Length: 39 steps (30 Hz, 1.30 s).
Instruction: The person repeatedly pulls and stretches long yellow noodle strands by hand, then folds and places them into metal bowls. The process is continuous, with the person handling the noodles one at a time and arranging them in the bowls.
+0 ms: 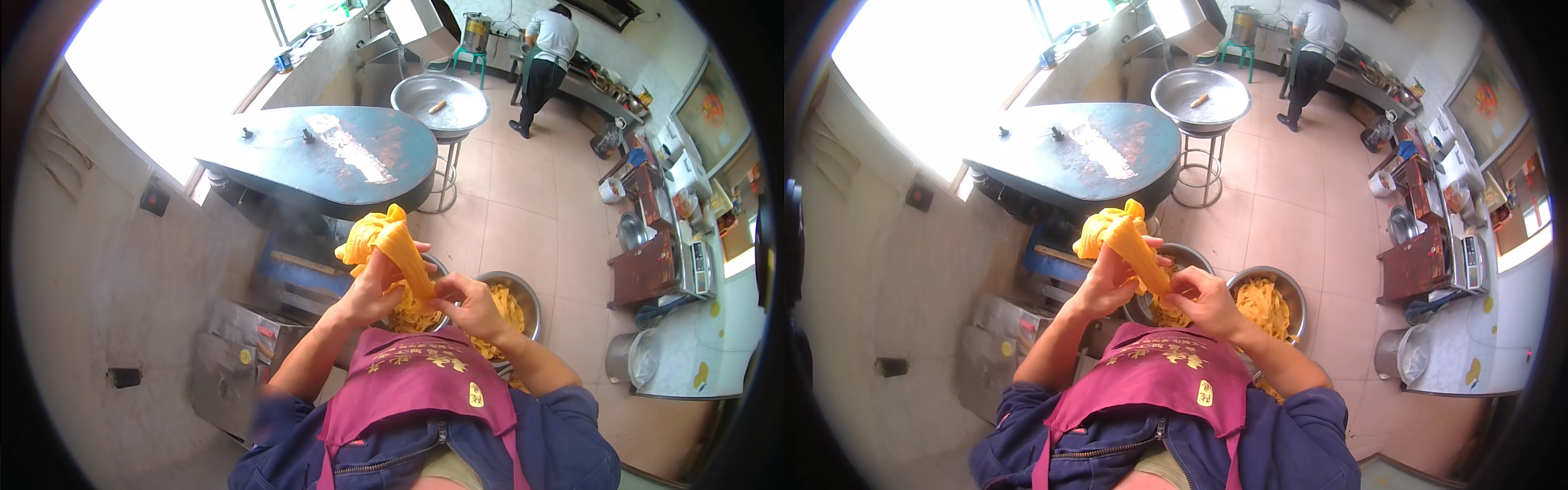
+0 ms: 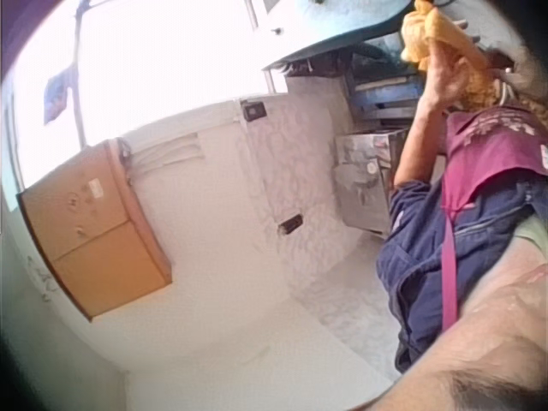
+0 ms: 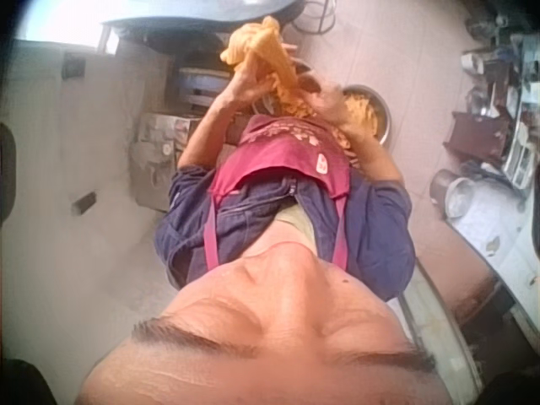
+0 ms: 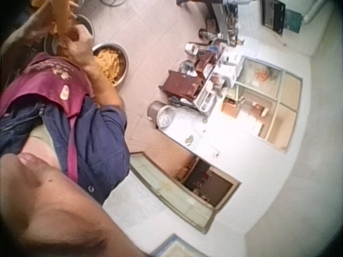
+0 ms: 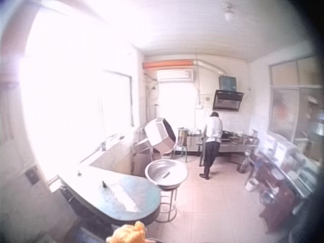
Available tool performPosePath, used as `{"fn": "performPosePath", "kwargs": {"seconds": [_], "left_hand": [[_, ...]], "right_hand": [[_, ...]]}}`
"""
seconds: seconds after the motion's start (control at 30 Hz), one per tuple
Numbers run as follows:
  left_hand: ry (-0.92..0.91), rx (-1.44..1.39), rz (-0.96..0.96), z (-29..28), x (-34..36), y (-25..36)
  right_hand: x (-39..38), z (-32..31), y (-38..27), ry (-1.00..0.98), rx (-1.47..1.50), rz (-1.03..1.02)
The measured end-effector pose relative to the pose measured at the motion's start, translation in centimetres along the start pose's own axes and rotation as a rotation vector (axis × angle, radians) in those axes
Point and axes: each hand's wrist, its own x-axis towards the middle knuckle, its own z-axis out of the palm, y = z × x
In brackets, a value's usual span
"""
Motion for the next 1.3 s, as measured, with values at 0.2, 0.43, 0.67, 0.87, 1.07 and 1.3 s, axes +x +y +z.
{"fn": "performPosePath", "kwargs": {"seconds": [0.2,0.43,0.67,0.87,1.07,1.3], "left_hand": [[-0.023,-0.021,-0.005,-1.3,-0.9,-2.7],[-0.044,-0.104,-0.123,-2.9,-1.3,-4.3],[-0.246,0.546,-0.342,-5.5,-0.1,-3.0],[-0.242,0.685,-0.578,-10.1,-3.4,-3.1],[-0.184,0.742,-0.805,-14.4,-7.4,-3.5],[-0.11,0.749,-0.894,-15.9,-8.1,-4.8]], "right_hand": [[0.1,-0.6,1.8,-0.019,0.068,0.018],[1.6,-2.0,-0.9,-0.277,0.748,0.368],[4.8,-4.2,-1.0,-0.403,-0.17,0.245],[3.8,-14.0,2.1,-0.107,0.51,0.408],[-0.8,-22.9,4.0,0.221,0.9,0.072],[-1.3,-27.1,1.9,0.352,1.131,-0.319]]}}
